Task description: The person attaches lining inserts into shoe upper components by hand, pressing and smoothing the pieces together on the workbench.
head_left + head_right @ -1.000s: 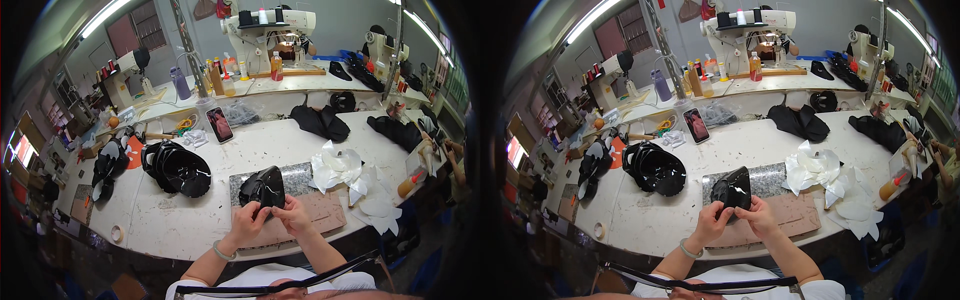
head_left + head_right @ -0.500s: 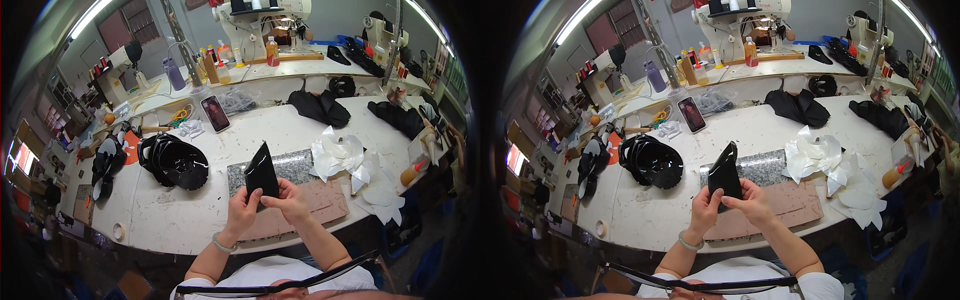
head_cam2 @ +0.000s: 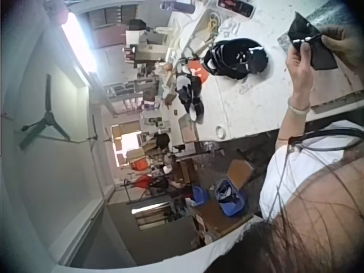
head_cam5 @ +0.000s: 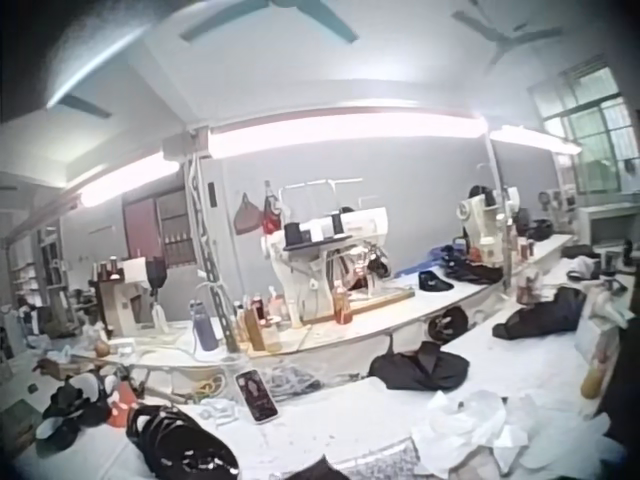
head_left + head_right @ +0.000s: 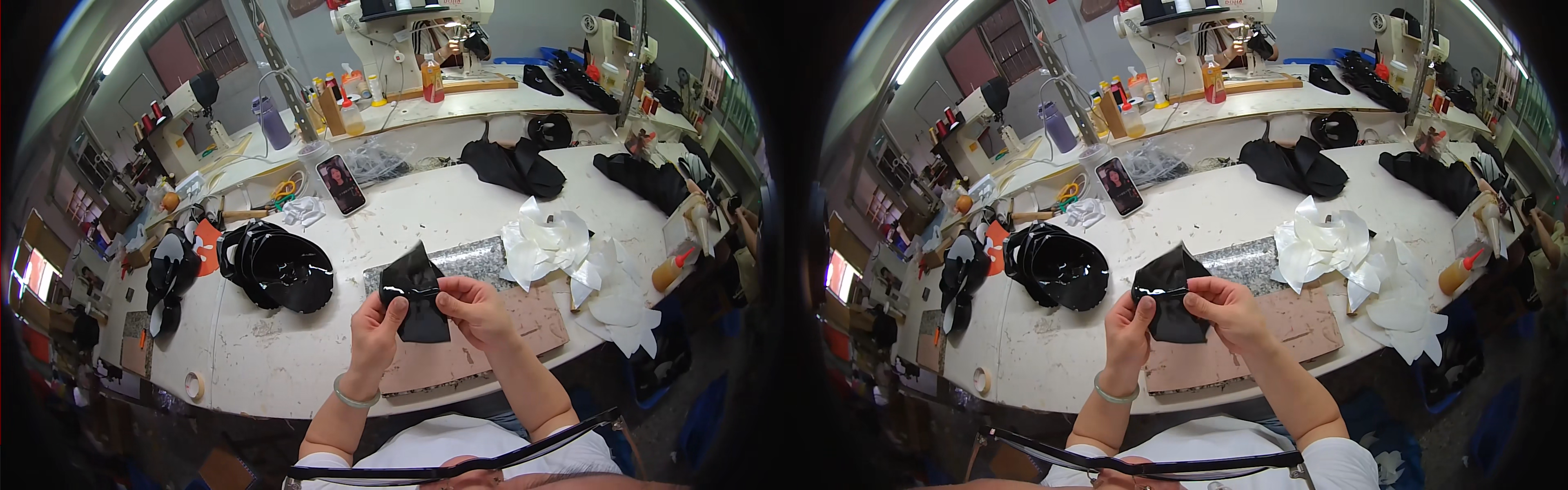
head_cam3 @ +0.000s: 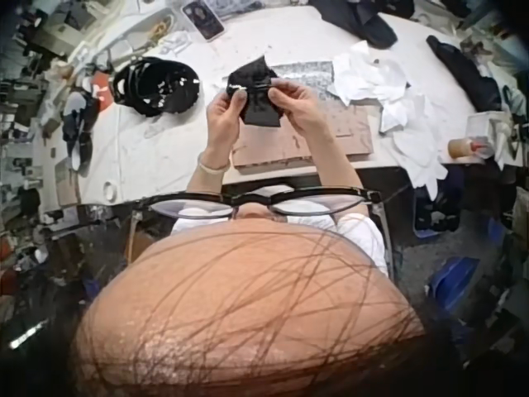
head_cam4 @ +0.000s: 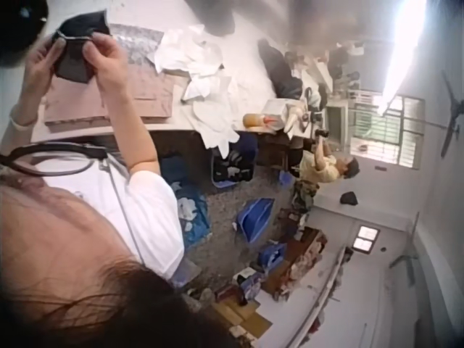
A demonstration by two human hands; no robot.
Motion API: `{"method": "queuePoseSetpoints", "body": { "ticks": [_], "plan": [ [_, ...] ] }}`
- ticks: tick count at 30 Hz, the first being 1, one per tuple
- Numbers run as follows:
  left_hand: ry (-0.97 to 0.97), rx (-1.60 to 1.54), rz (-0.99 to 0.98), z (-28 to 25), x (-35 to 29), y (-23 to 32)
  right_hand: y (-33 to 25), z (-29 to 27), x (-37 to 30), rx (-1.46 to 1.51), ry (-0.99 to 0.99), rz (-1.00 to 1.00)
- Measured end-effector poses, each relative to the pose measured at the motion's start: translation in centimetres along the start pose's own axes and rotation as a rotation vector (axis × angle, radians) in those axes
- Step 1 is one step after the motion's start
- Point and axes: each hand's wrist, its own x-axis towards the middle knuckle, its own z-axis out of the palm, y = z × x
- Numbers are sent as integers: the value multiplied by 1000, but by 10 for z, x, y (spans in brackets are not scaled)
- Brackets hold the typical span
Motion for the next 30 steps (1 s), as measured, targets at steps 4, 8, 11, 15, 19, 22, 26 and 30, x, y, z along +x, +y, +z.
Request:
{"method": "queuePoseSetpoints", "body": {
  "ticks": [4,8,11,15,19,22,26,30],
  "plan": [
    [0,-49,9,0,2,0,-6,9,-3,10,23,1],
    [-77,-14,20,5,0,9,-9,8,-5,111,-24,17],
    [-140,44,-47,3,-2,7,-10,23,-5,-110,58,-92],
    [-149,54,-73,2,-5,3,-3,28,-4,-203,111,-174],
    [-61,66,-41,5,-2,-4,7,13,3,34,90,-69],
    [-29,272,2,-2,3,-10,0,10,12,133,109,5],
    [125,401,247,14,28,-1,-9,24,22,123,96,48],
    [40,408,155,12,40,11,-14,21,27,-8,56,-18]
  ]
}}
